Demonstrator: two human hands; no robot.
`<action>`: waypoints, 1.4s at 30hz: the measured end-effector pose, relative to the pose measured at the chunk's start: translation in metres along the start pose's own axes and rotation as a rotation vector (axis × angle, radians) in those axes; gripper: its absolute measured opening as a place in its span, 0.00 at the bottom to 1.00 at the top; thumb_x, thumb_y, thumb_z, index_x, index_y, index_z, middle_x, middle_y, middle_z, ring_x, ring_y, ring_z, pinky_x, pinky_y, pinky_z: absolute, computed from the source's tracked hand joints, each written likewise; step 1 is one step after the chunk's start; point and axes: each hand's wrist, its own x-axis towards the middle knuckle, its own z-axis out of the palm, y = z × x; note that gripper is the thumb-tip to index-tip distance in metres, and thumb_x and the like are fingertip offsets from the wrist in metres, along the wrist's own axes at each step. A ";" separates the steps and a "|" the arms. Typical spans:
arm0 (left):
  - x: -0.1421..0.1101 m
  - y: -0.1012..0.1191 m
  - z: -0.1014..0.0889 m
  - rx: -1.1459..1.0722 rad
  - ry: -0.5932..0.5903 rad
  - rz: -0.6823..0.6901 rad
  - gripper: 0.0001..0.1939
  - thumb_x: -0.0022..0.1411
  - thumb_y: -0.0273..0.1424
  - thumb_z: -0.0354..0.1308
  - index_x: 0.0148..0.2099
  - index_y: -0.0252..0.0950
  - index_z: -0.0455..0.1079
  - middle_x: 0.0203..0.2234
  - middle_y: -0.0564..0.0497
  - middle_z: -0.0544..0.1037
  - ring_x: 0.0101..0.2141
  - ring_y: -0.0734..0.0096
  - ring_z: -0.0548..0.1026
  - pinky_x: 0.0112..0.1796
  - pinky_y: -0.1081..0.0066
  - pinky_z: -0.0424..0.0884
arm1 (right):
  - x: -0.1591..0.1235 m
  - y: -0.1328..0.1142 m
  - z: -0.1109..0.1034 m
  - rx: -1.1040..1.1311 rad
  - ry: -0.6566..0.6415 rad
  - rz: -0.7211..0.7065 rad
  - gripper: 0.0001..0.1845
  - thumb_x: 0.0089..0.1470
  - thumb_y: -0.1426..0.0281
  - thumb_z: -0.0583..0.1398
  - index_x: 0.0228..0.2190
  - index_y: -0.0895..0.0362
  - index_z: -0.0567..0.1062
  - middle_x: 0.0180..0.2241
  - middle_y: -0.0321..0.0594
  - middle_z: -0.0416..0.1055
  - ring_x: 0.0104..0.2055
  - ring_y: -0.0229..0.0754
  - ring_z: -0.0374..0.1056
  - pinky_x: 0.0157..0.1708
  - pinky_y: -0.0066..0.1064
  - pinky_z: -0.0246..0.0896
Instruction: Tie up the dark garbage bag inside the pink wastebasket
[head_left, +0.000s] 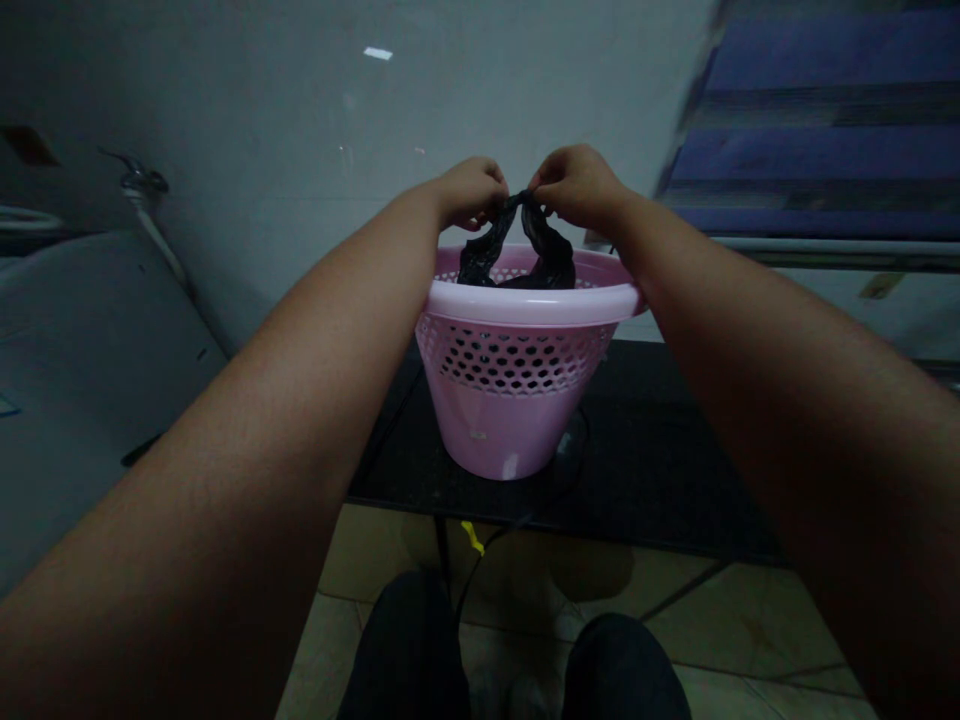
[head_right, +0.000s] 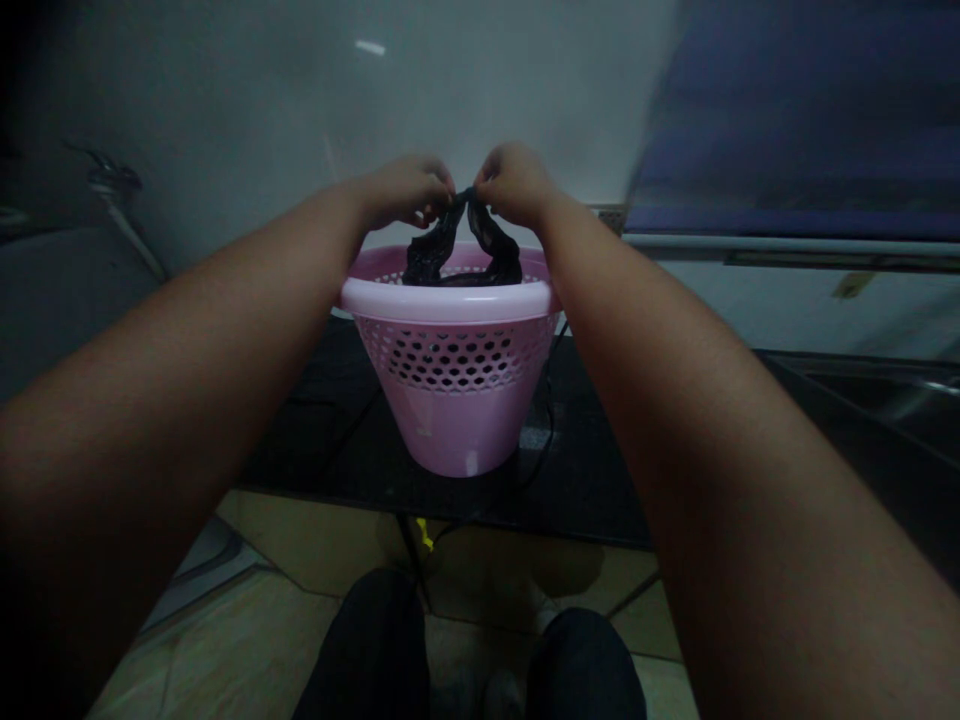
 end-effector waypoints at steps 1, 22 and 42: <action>0.000 0.000 0.000 -0.003 0.001 0.001 0.07 0.54 0.17 0.46 0.30 0.32 0.59 0.19 0.54 0.60 0.21 0.78 0.60 0.28 0.73 0.57 | 0.000 0.000 0.000 -0.005 -0.002 0.005 0.11 0.53 0.77 0.55 0.37 0.64 0.75 0.35 0.49 0.71 0.36 0.45 0.68 0.33 0.31 0.62; -0.001 0.001 0.000 -0.034 -0.014 0.000 0.09 0.54 0.15 0.45 0.28 0.32 0.59 0.18 0.54 0.60 0.20 0.79 0.59 0.25 0.74 0.55 | -0.001 0.001 0.000 0.028 0.022 0.043 0.10 0.51 0.76 0.56 0.34 0.64 0.75 0.33 0.49 0.71 0.35 0.44 0.67 0.33 0.30 0.60; 0.000 0.000 -0.001 -0.024 -0.031 0.003 0.09 0.54 0.16 0.44 0.27 0.32 0.59 0.17 0.54 0.59 0.19 0.80 0.58 0.25 0.75 0.56 | -0.002 0.001 0.000 0.017 0.037 0.071 0.10 0.50 0.75 0.55 0.32 0.65 0.75 0.31 0.49 0.71 0.36 0.46 0.67 0.35 0.33 0.60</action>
